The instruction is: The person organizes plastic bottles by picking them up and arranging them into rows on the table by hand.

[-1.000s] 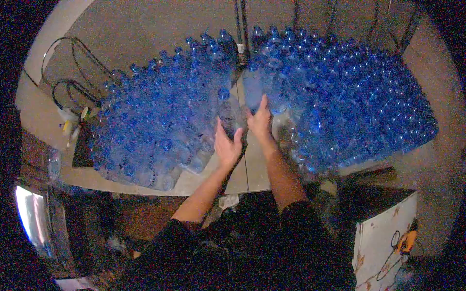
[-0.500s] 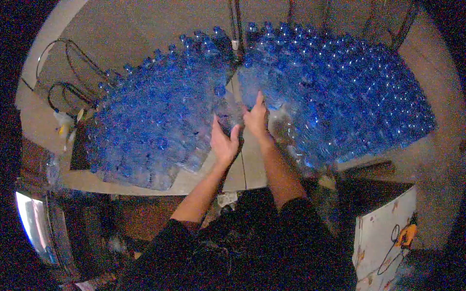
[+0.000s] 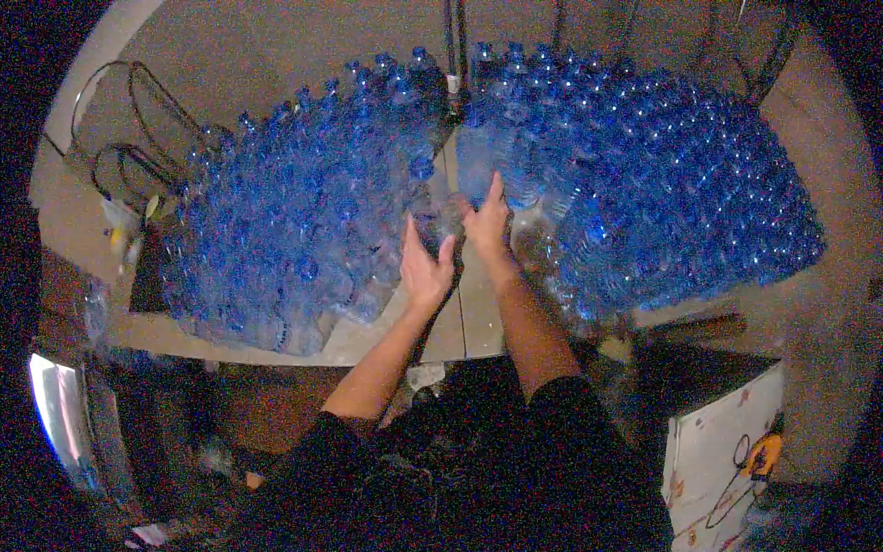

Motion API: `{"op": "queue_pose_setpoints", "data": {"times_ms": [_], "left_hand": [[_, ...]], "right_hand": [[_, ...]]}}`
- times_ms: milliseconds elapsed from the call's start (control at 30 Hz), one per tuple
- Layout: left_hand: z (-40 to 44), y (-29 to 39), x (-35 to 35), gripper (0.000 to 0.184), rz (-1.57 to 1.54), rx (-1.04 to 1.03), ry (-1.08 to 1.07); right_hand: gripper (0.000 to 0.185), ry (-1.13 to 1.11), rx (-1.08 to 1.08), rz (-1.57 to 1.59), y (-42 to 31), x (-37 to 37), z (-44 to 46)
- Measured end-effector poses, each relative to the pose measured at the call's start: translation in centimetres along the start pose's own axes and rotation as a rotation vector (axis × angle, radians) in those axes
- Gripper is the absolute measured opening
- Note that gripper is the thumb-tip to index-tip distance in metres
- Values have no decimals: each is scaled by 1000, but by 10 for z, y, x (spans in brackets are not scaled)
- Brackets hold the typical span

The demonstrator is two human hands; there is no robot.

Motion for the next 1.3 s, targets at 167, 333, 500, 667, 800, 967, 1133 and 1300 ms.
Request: {"op": "queue_pose_setpoints", "data": {"times_ms": [167, 333, 500, 667, 800, 967, 1133, 1300], "left_hand": [[1, -1, -1, 81, -70, 55, -33], [1, -4, -4, 81, -47, 44, -16], [2, 0, -3, 83, -37, -51, 42], [2, 3, 0, 84, -28, 13, -9], [4, 4, 1, 83, -28, -42, 38], [5, 2, 2, 79, -116, -20, 23], [3, -2, 2, 78, -112, 1, 36], [4, -4, 3, 80, -117, 40, -1]], "right_hand": [[77, 38, 13, -6, 1, 0, 0], [76, 49, 64, 55, -9, 5, 0], [78, 97, 107, -30, -5, 6, -1], [84, 66, 72, 113, -17, 10, 0], [87, 106, 136, 73, -25, 16, -2], [82, 125, 124, 92, -30, 16, -4], [79, 73, 55, -32, -17, 7, -1], [77, 149, 264, -45, -31, 14, -6]]}}
Point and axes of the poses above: each hand's wrist, its own z-axis towards the middle knuckle, its own x-axis out of the back of the hand, y = z × x, the point moved 9 cm from there along z, towards the middle knuckle, and after that the axes turned 2 degrees about -y, right-handed, at the moved point
